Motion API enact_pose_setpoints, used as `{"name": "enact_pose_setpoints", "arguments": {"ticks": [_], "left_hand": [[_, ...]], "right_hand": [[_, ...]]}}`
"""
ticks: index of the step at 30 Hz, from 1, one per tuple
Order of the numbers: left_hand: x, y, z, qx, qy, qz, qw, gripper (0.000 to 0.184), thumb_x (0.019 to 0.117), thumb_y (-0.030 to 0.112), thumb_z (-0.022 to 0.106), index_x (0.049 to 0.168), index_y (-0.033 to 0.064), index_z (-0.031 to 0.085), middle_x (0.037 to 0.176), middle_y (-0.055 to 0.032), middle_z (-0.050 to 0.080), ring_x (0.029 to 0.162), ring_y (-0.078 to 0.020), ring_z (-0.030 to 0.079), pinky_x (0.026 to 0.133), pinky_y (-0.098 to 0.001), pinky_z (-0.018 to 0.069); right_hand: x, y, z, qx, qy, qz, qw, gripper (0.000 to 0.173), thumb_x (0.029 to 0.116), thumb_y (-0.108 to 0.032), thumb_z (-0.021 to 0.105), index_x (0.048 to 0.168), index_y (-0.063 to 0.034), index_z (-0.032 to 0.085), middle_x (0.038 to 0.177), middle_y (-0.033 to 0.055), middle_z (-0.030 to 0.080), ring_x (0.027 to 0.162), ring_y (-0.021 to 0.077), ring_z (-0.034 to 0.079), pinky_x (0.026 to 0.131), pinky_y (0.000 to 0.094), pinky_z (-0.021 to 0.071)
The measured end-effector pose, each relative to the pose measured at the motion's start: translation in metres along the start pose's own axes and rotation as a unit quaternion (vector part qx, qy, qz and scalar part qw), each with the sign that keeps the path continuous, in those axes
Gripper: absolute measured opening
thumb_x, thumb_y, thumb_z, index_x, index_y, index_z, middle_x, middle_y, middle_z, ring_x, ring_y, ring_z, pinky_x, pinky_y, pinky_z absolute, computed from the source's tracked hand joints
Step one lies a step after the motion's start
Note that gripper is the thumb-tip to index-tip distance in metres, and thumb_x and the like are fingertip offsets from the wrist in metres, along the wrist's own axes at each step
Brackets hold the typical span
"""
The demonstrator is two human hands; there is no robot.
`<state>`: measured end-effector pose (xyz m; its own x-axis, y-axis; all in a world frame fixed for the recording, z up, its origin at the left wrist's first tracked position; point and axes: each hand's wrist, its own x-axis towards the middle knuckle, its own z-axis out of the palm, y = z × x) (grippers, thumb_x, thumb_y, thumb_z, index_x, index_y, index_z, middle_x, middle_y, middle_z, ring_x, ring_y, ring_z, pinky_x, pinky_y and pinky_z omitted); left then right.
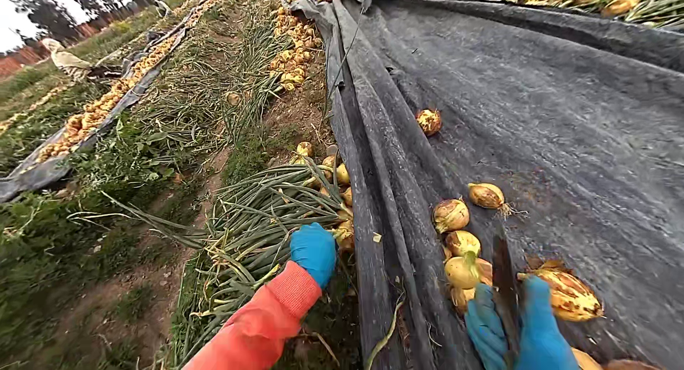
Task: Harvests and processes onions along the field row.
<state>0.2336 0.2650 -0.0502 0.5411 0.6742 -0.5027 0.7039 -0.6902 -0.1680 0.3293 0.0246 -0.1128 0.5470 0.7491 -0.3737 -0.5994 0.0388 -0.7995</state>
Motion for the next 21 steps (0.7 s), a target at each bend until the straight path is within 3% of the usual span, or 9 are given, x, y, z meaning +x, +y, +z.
{"name": "enact_pose_setpoints", "arguments": {"ticks": [2,3,5,6,8,10,14,17,21], "left_hand": [[0.055,-0.008,0.003,0.029,0.036,0.08,0.996,0.051,0.0899,0.009,0.071,0.139,0.0026,0.061,0.157,-0.0213,0.045,0.149,-0.0437,0.034,0.119,-0.06,0.0316],[0.077,-0.007,0.008,0.038,0.028,0.133,0.99,0.071,0.0809,0.008,0.079,0.147,0.0028,0.054,0.163,-0.0195,0.036,0.154,-0.0431,0.024,0.123,-0.0605,0.0233],[0.109,-0.001,0.017,0.073,-0.024,0.179,0.981,0.09,0.0754,0.01,0.086,0.155,0.0027,0.044,0.168,-0.0156,0.029,0.157,-0.0418,0.017,0.124,-0.0607,0.0203],[0.115,0.002,0.022,0.097,-0.037,0.177,0.979,0.087,0.0743,0.013,0.087,0.152,0.0027,0.048,0.166,-0.0151,0.034,0.155,-0.0428,0.023,0.121,-0.0614,0.0261],[0.111,0.005,0.023,0.106,-0.056,0.143,0.982,0.08,0.0752,0.012,0.085,0.147,0.0028,0.051,0.153,-0.0203,0.049,0.142,-0.0456,0.042,0.111,-0.0621,0.04],[0.092,0.005,0.013,0.069,-0.076,0.073,0.992,0.068,0.0848,0.006,0.075,0.148,0.0023,0.049,0.143,-0.0273,0.054,0.134,-0.0485,0.051,0.104,-0.0629,0.0471],[0.05,-0.014,0.019,-0.01,-0.116,-0.069,0.991,0.062,0.0947,0.021,0.064,0.151,0.0063,0.044,0.134,-0.0238,0.064,0.125,-0.043,0.062,0.101,-0.0634,0.0497],[0.019,-0.053,0.036,-0.055,-0.17,-0.124,0.976,0.065,0.0984,0.024,0.058,0.158,0.0083,0.037,0.141,-0.022,0.062,0.131,-0.0404,0.059,0.106,-0.0616,0.0471],[-0.02,-0.085,0.082,-0.083,-0.214,-0.127,0.965,0.069,0.0946,0.018,0.063,0.158,0.0101,0.038,0.142,-0.0242,0.059,0.132,-0.0433,0.058,0.105,-0.0647,0.0472]], "right_hand": [[0.032,0.001,-0.013,-0.101,0.088,-0.022,0.991,0.069,0.1033,-0.065,0.005,0.075,-0.0176,0.046,0.049,-0.0063,0.041,0.036,0.0077,0.043,0.033,0.025,0.0408],[0.045,0.011,-0.011,-0.199,0.139,-0.015,0.97,0.065,0.1087,-0.055,0.015,0.077,-0.012,0.05,0.052,-0.003,0.042,0.038,0.0108,0.043,0.035,0.0283,0.0406],[0.063,0.031,-0.001,-0.4,0.185,0.014,0.897,0.062,0.1034,-0.057,0.042,0.095,-0.0014,0.067,0.07,0.0127,0.058,0.062,0.0284,0.058,0.057,0.0487,0.0471],[0.07,0.037,0.003,-0.466,0.181,0.059,0.864,0.069,0.0993,-0.065,0.046,0.107,-0.0007,0.07,0.086,0.021,0.068,0.084,0.0386,0.068,0.074,0.0595,0.051],[0.078,0.045,0.005,-0.505,0.177,0.13,0.835,0.076,0.098,-0.071,0.045,0.116,-0.0021,0.071,0.104,0.0248,0.072,0.106,0.0432,0.068,0.089,0.0642,0.0488],[0.083,0.046,0.006,-0.499,0.167,0.149,0.837,0.074,0.0986,-0.07,0.044,0.117,-0.003,0.071,0.106,0.0248,0.072,0.108,0.0436,0.068,0.09,0.0639,0.0489],[0.087,0.043,-0.002,-0.465,0.162,0.15,0.857,0.069,0.1019,-0.064,0.044,0.114,-0.0023,0.072,0.106,0.0252,0.072,0.108,0.0438,0.067,0.09,0.0641,0.0485],[0.091,0.046,0.003,-0.515,0.168,0.171,0.823,0.074,0.0998,-0.07,0.041,0.116,-0.0051,0.072,0.108,0.0229,0.072,0.109,0.0413,0.068,0.09,0.0621,0.0494],[0.098,0.053,0.015,-0.595,0.152,0.189,0.766,0.076,0.0982,-0.073,0.038,0.121,-0.0076,0.069,0.111,0.0213,0.073,0.111,0.0403,0.068,0.09,0.0618,0.0496]]}}
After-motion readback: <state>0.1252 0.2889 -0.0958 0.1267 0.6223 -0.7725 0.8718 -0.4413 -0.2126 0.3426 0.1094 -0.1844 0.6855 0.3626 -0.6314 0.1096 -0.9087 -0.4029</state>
